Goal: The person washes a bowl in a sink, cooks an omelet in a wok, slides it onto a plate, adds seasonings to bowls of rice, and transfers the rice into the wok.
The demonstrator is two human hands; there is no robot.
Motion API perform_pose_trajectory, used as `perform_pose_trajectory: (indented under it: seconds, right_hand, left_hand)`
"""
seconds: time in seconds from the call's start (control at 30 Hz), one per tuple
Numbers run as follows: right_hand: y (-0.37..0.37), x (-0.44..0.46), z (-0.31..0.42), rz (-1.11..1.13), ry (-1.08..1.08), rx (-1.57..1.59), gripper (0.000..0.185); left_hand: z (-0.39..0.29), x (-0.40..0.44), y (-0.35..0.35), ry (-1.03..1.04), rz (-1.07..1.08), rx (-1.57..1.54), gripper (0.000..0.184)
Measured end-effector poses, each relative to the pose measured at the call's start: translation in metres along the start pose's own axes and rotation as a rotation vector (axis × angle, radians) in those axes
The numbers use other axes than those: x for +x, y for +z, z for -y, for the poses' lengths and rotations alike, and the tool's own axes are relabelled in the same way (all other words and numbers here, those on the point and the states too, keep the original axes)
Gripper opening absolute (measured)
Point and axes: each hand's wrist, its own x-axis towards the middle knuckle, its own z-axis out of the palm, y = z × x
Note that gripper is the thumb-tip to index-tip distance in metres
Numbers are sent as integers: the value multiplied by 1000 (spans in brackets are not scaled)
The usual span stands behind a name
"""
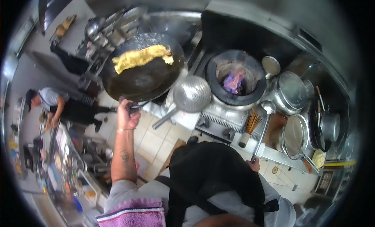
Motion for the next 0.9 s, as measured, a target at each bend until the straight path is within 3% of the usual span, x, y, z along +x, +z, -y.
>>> perform_pose_trajectory:
  seconds: [0.23, 0.27, 0.37, 0.5, 0.57, 0.63, 0.7, 0.83, 0.9]
  right_hand:
    - [8, 6, 1, 15, 25, 364, 34]
    - [6, 4, 2, -1, 51, 309, 31]
    - [3, 9, -10, 13, 23, 174, 29]
    - [-25, -20, 66, 0, 115, 23, 35]
    - [-27, 1, 34, -58, -17, -180, 44]
    - [-35, 1, 49, -104, 9, -328, 44]
    - [-33, 28, 18, -159, 101, -388, 35]
    - [-39, 0, 64, -315, 24, -192, 26]
    - [-36, -37, 103, -301, 107, 1, 23]
  left_hand:
    - [37, -87, -60, -11, -263, 80, 19]
    - [43, -89, -66, -35, -270, 128, 25]
    - [65, -96, -56, -79, -261, 130, 21]
    - [104, -61, -46, -162, -103, 157, 13]
    - [126, -32, -28, -235, 24, 169, 12]
    - [152, 3, -7, -303, 141, 175, 11]
    - [173, 30, 25, -354, 232, 179, 12]
    - [218, 75, 81, -430, 367, 211, 10]
    - [243, 91, 101, -440, 427, 240, 12]
